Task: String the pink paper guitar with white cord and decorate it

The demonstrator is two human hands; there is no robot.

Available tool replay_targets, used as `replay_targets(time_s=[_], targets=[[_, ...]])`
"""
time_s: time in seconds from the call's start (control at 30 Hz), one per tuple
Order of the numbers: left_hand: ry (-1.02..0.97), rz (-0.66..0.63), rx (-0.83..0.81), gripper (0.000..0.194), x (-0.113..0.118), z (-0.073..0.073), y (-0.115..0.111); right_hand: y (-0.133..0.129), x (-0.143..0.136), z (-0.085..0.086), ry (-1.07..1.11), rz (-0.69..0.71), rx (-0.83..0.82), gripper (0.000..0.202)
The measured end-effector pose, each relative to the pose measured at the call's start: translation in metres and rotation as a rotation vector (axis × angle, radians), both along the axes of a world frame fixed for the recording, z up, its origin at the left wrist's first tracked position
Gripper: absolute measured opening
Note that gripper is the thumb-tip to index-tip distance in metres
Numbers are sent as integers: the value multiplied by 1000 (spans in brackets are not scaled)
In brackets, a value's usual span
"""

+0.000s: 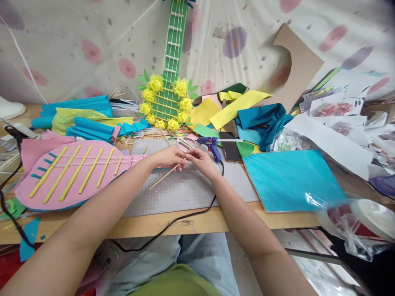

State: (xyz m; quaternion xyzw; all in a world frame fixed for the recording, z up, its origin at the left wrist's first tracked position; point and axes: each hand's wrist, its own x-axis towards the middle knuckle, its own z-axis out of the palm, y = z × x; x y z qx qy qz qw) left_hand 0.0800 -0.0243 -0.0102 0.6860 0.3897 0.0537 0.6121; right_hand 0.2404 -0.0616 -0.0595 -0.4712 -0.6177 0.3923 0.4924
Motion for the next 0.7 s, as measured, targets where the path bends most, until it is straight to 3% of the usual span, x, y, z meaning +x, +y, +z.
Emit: replay_targets(time_s=[0.17, 0.27, 0.37, 0.47, 0.63, 0.7], targets=[[171, -117, 154, 33, -20, 23, 18, 1, 19, -4, 53, -238, -53, 25], [247, -27, 160, 31, -44, 32, 31, 0, 35, -7, 18, -305, -107, 25], [104, 181, 120, 31, -65, 33, 34, -2, 43, -7, -44, -278, -132, 25], [-53, 348, 64, 20, -71, 29, 31, -4, 43, -3, -121, -237, -119, 23], [-539, 646, -79, 8, -47, 23, 29, -10, 22, 8, -219, -68, -64, 20], [-669, 738, -85, 13, -34, 24, 30, -9, 11, 13, -270, -15, -29, 20]])
